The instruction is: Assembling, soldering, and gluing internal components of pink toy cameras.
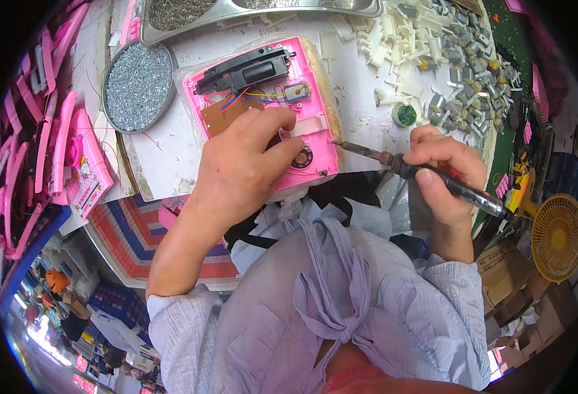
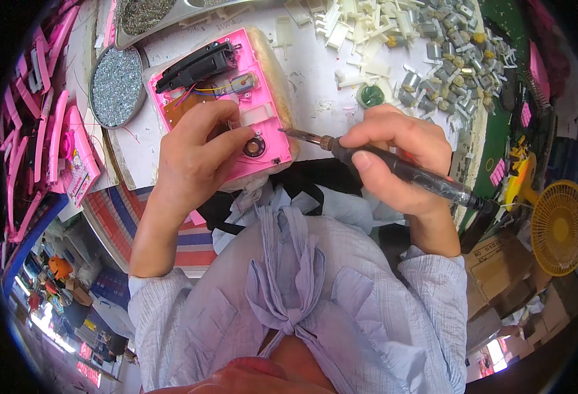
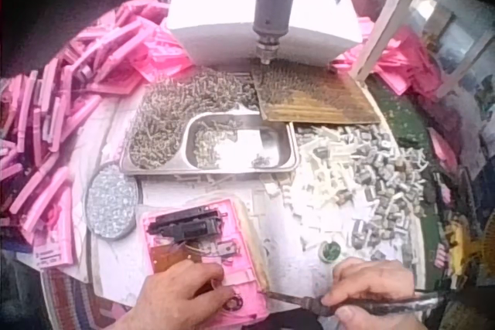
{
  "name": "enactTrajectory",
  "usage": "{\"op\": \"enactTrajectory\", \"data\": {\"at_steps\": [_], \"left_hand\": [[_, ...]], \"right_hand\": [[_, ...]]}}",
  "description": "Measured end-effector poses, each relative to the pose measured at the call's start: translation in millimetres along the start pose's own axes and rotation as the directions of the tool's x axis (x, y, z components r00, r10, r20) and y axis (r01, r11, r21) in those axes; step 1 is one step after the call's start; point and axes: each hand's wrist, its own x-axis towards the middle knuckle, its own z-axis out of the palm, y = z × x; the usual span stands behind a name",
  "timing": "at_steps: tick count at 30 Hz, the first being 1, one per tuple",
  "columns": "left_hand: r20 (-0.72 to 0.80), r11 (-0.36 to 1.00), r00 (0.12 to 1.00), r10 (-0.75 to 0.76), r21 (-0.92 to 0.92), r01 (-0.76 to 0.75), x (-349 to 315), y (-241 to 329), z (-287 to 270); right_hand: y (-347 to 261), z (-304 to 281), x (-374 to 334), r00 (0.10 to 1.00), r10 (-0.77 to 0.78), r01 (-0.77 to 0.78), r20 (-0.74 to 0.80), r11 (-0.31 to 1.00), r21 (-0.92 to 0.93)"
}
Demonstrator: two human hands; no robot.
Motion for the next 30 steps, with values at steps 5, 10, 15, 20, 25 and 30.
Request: {"op": "enactTrajectory", "data": {"at_steps": [5, 10, 15, 20, 25, 30], "left_hand": [[0.003, 0.998, 1.0, -0.003, 0.055, 0.003, -4, 3, 0], [-0.043, 0.999, 0.998, 0.047, 0.026, -0.046, -6, 4, -2], [0.098, 0.972, 0.972, 0.213, 0.077, -0.221, 4, -4, -7], [-0.013, 0.974, 0.987, 0.16, 0.163, -0.156, -6, 6, 6], [-0.097, 0.979, 0.995, -0.006, 0.2, 0.026, -9, 33, 17], [-0.202, 0.959, 0.978, -0.056, 0.261, 0.109, -16, 41, 26]], "right_hand": [[1, 0, 0, 1.0, -0.01, 0.01, -0.015, 1.0, -0.004], [2, 1, 0, 0.999, -0.025, 0.025, -0.044, 1.0, -0.012], [1, -9, -10, 0.991, -0.042, 0.042, -0.129, 0.999, 0.0], [-12, -61, -52, 0.853, 0.129, -0.154, -0.506, 0.988, -0.008], [-24, -173, -117, 0.374, -0.049, 0.012, -0.926, 0.999, -0.048], [-9, -233, -121, 0.168, -0.14, -0.15, -0.976, 0.975, -0.166]]}}
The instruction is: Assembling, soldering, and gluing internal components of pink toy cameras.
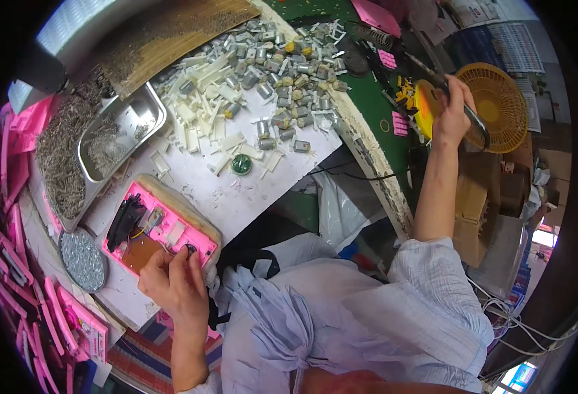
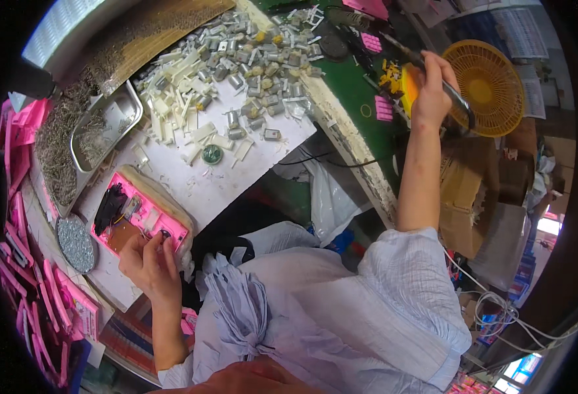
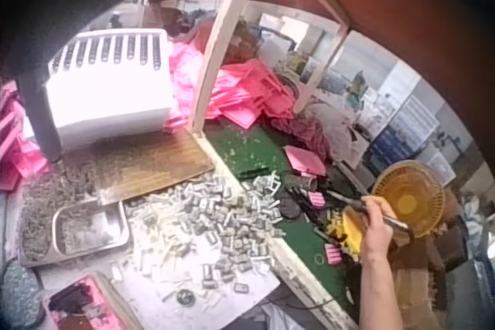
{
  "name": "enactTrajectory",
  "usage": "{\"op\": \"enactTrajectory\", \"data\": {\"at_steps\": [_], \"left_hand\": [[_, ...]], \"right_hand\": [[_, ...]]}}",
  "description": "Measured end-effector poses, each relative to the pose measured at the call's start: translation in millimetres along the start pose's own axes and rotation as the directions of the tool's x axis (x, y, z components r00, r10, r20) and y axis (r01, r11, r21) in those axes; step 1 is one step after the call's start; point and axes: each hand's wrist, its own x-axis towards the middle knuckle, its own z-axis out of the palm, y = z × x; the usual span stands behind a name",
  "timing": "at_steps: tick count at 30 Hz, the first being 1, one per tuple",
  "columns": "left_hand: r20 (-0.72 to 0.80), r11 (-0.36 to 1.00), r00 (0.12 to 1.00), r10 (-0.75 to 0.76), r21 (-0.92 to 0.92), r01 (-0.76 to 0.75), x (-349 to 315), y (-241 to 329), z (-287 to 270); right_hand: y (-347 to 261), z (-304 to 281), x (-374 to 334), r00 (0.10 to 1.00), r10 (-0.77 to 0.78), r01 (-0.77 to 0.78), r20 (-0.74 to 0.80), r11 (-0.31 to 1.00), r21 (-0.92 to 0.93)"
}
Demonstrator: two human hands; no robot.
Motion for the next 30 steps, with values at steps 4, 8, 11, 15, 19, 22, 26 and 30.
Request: {"op": "enactTrajectory", "data": {"at_steps": [4, 8, 11, 15, 19, 22, 26, 30], "left_hand": [[-0.049, 0.997, 0.998, -0.048, -0.058, 0.046, -9, -9, -1], [-0.075, 0.991, 0.992, -0.099, -0.095, 0.091, -8, -30, -20], [-0.047, 0.992, 0.996, -0.074, -0.109, 0.069, -14, -36, -30], [0.027, 0.99, 0.996, 0.089, -0.116, -0.085, -5, -46, -24], [0.043, 0.989, 0.989, 0.138, -0.063, -0.135, 1, -48, -21], [0.045, 0.99, 0.991, 0.124, -0.068, -0.121, -1, -49, -20], [-0.012, 0.992, 0.997, 0.079, -0.093, -0.08, -3, -48, -23], [-0.182, 0.994, 0.978, 0.098, -0.036, -0.106, 15, -53, -14]], "right_hand": [[44, 33, 43, 0.991, 0.102, -0.076, 0.086, 0.962, -0.261], [83, 26, 48, 0.839, 0.518, -0.527, 0.167, 0.85, 0.014], [57, 36, -2, 0.645, 0.627, -0.763, 0.436, 0.554, 0.332], [27, 63, -93, 0.453, 0.403, -0.829, 0.795, 0.519, 0.209], [-21, 145, -204, 0.47, 0.229, -0.198, 0.852, 0.969, -0.151], [-39, 206, -249, 0.296, -0.08, 0.185, 0.952, 0.982, 0.025], [-56, 250, -265, 0.039, -0.156, 0.598, 0.987, 0.795, 0.102], [-69, 261, -272, -0.012, -0.193, 0.739, 0.981, 0.659, 0.139]]}}
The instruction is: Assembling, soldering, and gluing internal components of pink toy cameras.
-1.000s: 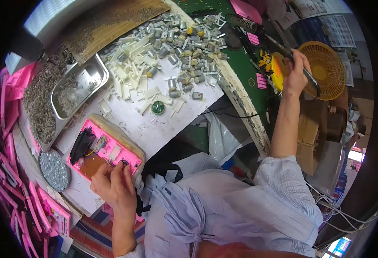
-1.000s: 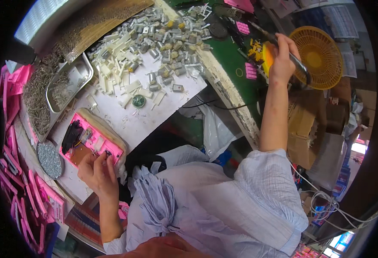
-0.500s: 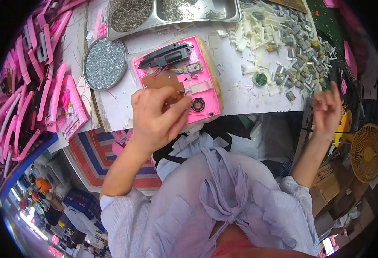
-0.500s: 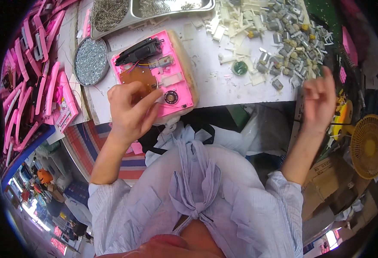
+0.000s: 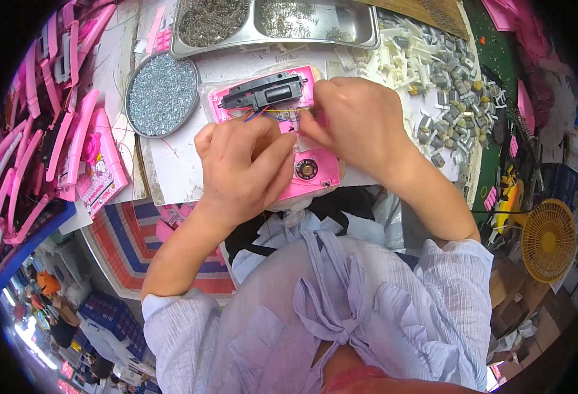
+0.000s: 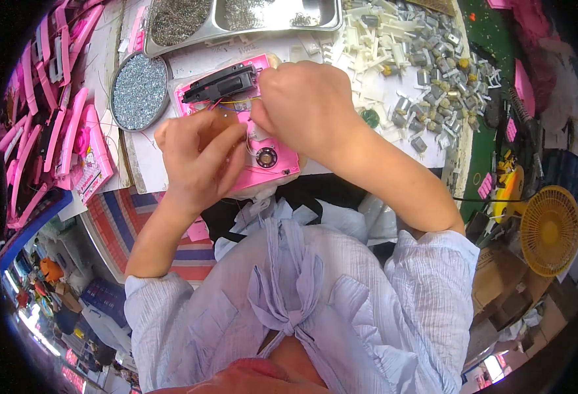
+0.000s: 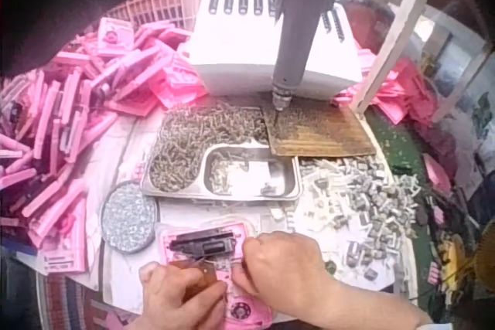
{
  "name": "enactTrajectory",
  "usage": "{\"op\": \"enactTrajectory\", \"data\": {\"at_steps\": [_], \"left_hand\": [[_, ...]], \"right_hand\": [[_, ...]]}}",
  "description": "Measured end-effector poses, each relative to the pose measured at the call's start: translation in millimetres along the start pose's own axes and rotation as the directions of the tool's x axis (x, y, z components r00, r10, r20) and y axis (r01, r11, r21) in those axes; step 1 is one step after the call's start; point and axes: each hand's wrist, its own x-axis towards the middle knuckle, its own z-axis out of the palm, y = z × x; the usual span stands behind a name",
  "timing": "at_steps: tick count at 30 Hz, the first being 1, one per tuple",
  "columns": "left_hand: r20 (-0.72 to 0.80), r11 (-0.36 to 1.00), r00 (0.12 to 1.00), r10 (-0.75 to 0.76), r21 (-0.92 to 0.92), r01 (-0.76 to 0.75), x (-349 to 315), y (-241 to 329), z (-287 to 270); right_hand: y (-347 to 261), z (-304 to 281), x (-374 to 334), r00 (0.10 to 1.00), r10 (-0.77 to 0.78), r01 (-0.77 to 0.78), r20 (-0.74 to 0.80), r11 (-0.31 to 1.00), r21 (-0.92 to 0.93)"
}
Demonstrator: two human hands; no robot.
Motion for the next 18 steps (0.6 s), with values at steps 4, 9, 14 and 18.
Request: {"op": "enactTrajectory", "data": {"at_steps": [4, 9, 14, 18], "left_hand": [[0.017, 0.999, 1.0, -0.014, 0.043, 0.014, 15, -1, 6], [0.045, 0.997, 0.999, 0.002, 0.073, -0.005, 19, -8, 14], [0.028, 0.998, 0.999, 0.025, 0.063, -0.027, 15, -13, 18], [0.092, 0.999, 0.995, 0.04, 0.023, -0.043, 25, -13, 14]], "right_hand": [[-6, -6, 2, 0.999, -0.03, 0.032, 0.038, 0.998, -0.049], [3, -2, -3, 0.991, 0.116, -0.124, 0.067, 0.983, 0.139], [10, 1, 5, 0.983, 0.097, -0.122, 0.158, 0.98, 0.155], [-17, -1, 6, 0.979, -0.145, 0.166, 0.144, 0.974, -0.152]]}}
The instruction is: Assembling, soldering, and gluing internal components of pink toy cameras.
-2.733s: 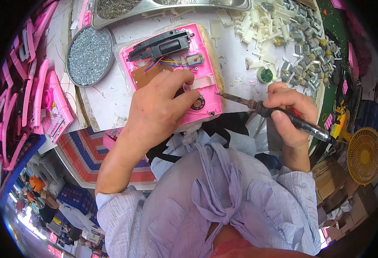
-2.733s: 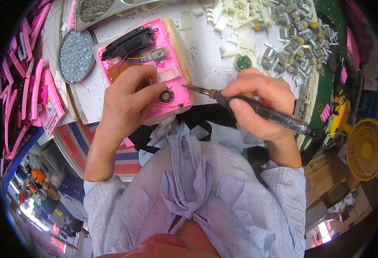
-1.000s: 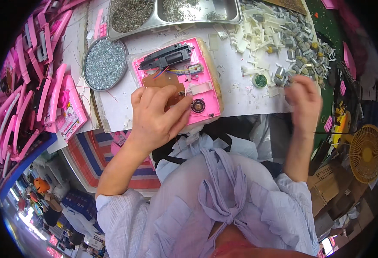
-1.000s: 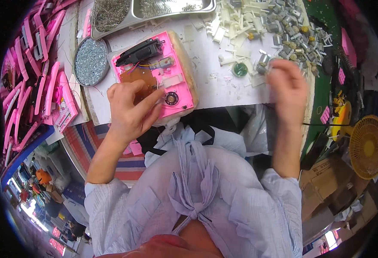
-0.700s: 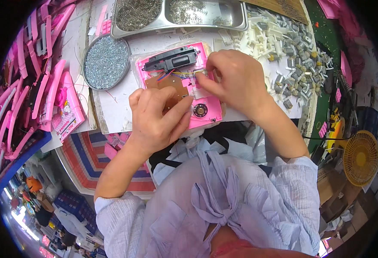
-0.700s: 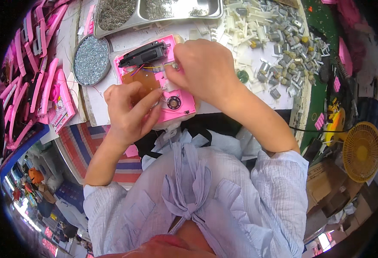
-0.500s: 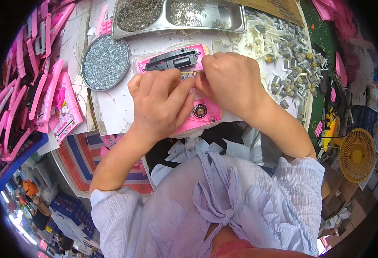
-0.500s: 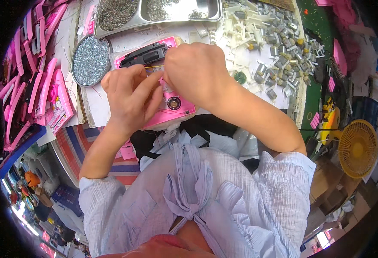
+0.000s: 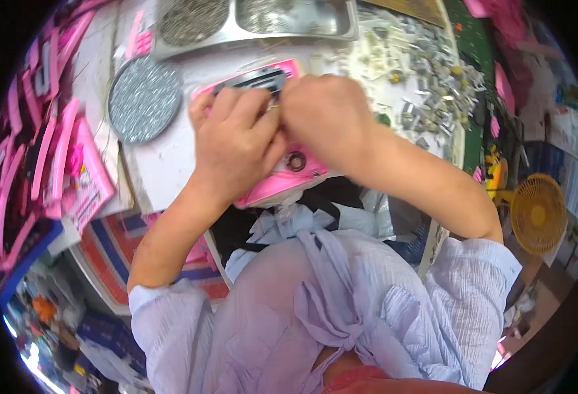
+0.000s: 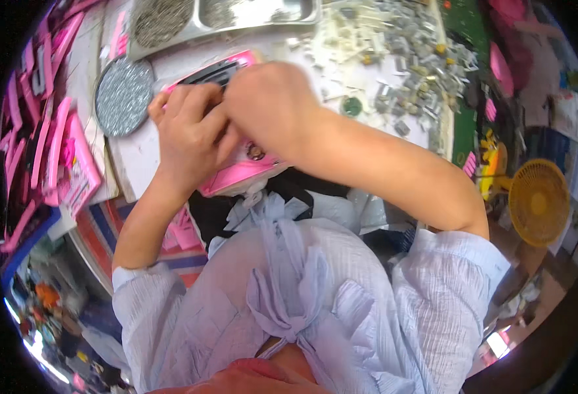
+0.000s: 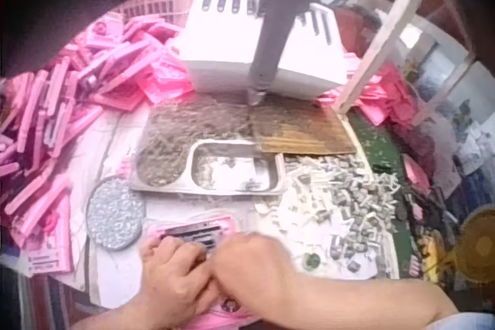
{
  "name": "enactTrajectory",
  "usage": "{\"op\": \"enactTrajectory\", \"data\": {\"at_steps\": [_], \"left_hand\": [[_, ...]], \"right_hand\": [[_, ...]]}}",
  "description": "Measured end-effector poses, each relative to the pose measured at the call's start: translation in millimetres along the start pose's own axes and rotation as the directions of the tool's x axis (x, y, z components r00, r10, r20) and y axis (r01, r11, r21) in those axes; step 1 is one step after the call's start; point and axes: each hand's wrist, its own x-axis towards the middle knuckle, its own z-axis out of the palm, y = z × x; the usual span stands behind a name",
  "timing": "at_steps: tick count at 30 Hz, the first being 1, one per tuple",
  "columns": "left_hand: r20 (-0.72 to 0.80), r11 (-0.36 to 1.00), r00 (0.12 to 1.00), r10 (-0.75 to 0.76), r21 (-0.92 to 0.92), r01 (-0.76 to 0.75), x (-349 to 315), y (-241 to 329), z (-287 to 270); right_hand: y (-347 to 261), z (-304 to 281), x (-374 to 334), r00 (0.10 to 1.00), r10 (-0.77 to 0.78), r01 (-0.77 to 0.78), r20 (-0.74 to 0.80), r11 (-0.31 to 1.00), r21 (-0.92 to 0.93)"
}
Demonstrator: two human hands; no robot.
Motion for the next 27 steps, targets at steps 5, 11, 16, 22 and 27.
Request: {"op": "enactTrajectory", "data": {"at_steps": [5, 11, 16, 22, 27], "left_hand": [[-0.035, 0.988, 0.999, -0.024, -0.15, 0.019, 3, -9, -5], [0.071, 0.962, 0.971, 0.228, -0.168, -0.214, 28, -27, -6], [0.163, 0.912, 0.907, 0.388, -0.209, -0.353, 37, -43, -16], [0.221, 0.891, 0.869, 0.443, -0.216, -0.4, 50, -40, -16], [0.239, 0.924, 0.894, 0.378, -0.157, -0.349, 39, -45, -8]], "right_hand": [[7, -20, 4, 0.982, -0.074, 0.052, 0.177, 0.991, 0.123], [53, -14, 14, 0.911, 0.132, -0.305, 0.391, 0.854, 0.421], [114, -37, -8, 0.875, 0.198, -0.479, 0.441, 0.475, 0.738], [444, -39, -31, 0.656, 0.512, -0.666, -0.554, 0.738, -0.107], [545, -11, 17, 0.752, 0.542, -0.658, -0.375, 0.657, -0.369]]}}
